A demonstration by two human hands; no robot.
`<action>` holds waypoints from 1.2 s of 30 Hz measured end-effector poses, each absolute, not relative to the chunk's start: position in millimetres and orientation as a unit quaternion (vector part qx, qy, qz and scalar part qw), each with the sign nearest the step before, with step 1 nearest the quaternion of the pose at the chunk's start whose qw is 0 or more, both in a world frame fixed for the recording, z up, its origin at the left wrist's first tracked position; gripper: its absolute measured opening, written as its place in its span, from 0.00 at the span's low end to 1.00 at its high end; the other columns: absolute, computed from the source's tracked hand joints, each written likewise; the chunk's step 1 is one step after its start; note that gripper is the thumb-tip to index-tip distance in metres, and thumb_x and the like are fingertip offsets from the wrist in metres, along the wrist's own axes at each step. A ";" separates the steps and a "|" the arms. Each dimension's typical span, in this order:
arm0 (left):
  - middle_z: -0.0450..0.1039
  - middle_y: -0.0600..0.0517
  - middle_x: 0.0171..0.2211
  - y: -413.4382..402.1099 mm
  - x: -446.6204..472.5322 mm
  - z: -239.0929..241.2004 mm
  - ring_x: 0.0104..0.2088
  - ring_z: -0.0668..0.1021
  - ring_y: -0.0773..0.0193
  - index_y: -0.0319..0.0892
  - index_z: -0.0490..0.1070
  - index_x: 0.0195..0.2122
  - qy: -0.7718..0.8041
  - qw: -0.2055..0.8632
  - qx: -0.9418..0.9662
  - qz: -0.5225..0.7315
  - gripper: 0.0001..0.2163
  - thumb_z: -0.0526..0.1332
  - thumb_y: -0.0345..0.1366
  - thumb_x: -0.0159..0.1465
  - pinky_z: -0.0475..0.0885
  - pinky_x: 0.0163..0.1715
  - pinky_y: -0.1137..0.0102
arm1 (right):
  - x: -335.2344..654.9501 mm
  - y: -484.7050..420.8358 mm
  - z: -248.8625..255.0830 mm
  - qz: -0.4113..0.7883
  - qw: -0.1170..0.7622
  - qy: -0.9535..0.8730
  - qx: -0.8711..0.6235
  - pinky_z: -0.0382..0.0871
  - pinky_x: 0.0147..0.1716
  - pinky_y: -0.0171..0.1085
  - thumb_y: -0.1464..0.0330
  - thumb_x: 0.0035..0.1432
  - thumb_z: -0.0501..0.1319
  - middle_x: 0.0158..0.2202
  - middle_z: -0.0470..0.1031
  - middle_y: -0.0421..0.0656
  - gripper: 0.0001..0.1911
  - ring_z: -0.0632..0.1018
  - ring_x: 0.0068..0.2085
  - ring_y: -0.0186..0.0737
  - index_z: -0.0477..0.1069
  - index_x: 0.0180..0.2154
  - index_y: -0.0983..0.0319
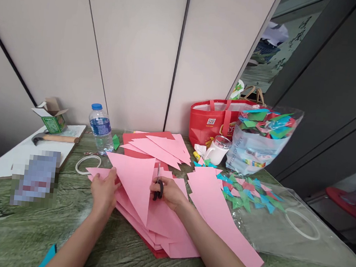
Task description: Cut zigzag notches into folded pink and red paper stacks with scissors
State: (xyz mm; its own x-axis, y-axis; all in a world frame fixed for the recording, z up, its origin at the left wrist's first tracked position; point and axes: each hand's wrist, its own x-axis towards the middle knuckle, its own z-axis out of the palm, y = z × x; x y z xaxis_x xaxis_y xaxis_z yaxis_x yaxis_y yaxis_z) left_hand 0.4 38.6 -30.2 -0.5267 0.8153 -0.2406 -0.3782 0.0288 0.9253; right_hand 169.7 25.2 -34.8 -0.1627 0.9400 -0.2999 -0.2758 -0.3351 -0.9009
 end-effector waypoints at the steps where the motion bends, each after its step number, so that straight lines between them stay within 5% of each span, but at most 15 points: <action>1: 0.73 0.46 0.37 37.3 1.8 -29.0 0.27 0.77 0.68 0.39 0.58 0.51 0.564 0.462 0.194 0.657 0.23 0.62 0.32 0.55 0.72 0.23 0.76 | 169.8 24.3 -35.3 0.672 0.448 -0.365 -0.464 0.62 0.19 0.32 0.72 0.33 0.64 0.15 0.68 0.34 0.13 0.70 0.17 0.31 0.64 0.26 0.63; 5: 0.75 0.46 0.23 31.9 6.8 -24.9 0.18 0.76 0.65 0.33 0.70 0.32 0.568 0.540 0.200 0.587 0.08 0.63 0.26 0.50 0.72 0.18 0.71 | 170.7 20.9 -36.5 0.649 0.446 -0.405 -0.465 0.61 0.19 0.32 0.73 0.34 0.63 0.15 0.68 0.34 0.12 0.70 0.17 0.32 0.64 0.26 0.63; 9: 0.74 0.49 0.18 25.3 10.4 -16.6 0.15 0.74 0.65 0.34 0.72 0.25 0.554 0.558 0.219 0.578 0.04 0.63 0.23 0.46 0.70 0.17 0.72 | 177.6 18.7 -33.7 0.589 0.478 -0.455 -0.467 0.59 0.19 0.32 0.72 0.35 0.64 0.16 0.68 0.34 0.12 0.69 0.19 0.34 0.65 0.27 0.62; 16: 0.75 0.55 0.20 15.7 14.6 -3.2 0.20 0.75 0.66 0.38 0.73 0.30 0.493 0.513 0.283 0.643 0.12 0.67 0.34 0.43 0.69 0.21 0.74 | 214.2 24.2 -29.8 0.360 0.646 -0.450 -0.501 0.65 0.37 0.37 0.67 0.39 0.66 0.33 0.68 0.39 0.17 0.71 0.37 0.38 0.63 0.33 0.59; 23: 0.76 0.51 0.23 16.0 17.3 -8.1 0.25 0.76 0.63 0.38 0.73 0.36 0.442 0.497 0.375 0.646 0.17 0.67 0.41 0.47 0.71 0.24 0.71 | 222.5 21.4 -40.8 0.434 0.626 -0.428 -0.486 0.57 0.18 0.30 0.63 0.37 0.68 0.21 0.62 0.33 0.21 0.64 0.21 0.30 0.62 0.32 0.60; 29: 0.75 0.43 0.40 12.8 16.0 -14.0 0.36 0.76 0.56 0.37 0.69 0.45 0.464 0.557 0.442 0.528 0.24 0.69 0.39 0.46 0.73 0.26 0.69 | 225.3 18.1 -35.2 0.422 0.656 -0.422 -0.463 0.55 0.20 0.29 0.66 0.38 0.68 0.20 0.61 0.31 0.19 0.62 0.22 0.29 0.62 0.33 0.59; 36: 0.74 0.43 0.45 15.4 16.7 -13.0 0.37 0.77 0.53 0.41 0.67 0.47 0.467 0.579 0.405 0.532 0.27 0.69 0.37 0.45 0.76 0.23 0.64 | 233.4 14.1 -29.4 0.439 0.658 -0.419 -0.446 0.53 0.19 0.29 0.66 0.40 0.68 0.20 0.64 0.32 0.18 0.61 0.20 0.28 0.62 0.33 0.59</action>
State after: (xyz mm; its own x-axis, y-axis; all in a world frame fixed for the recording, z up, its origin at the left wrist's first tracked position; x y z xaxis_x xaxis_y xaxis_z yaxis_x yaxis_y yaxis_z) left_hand 16.7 15.4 -13.0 -0.0020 0.9941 -0.1087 -0.2383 0.1051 0.9655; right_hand 233.4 14.1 -29.4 0.2639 0.9511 0.1602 -0.2028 0.2171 -0.9549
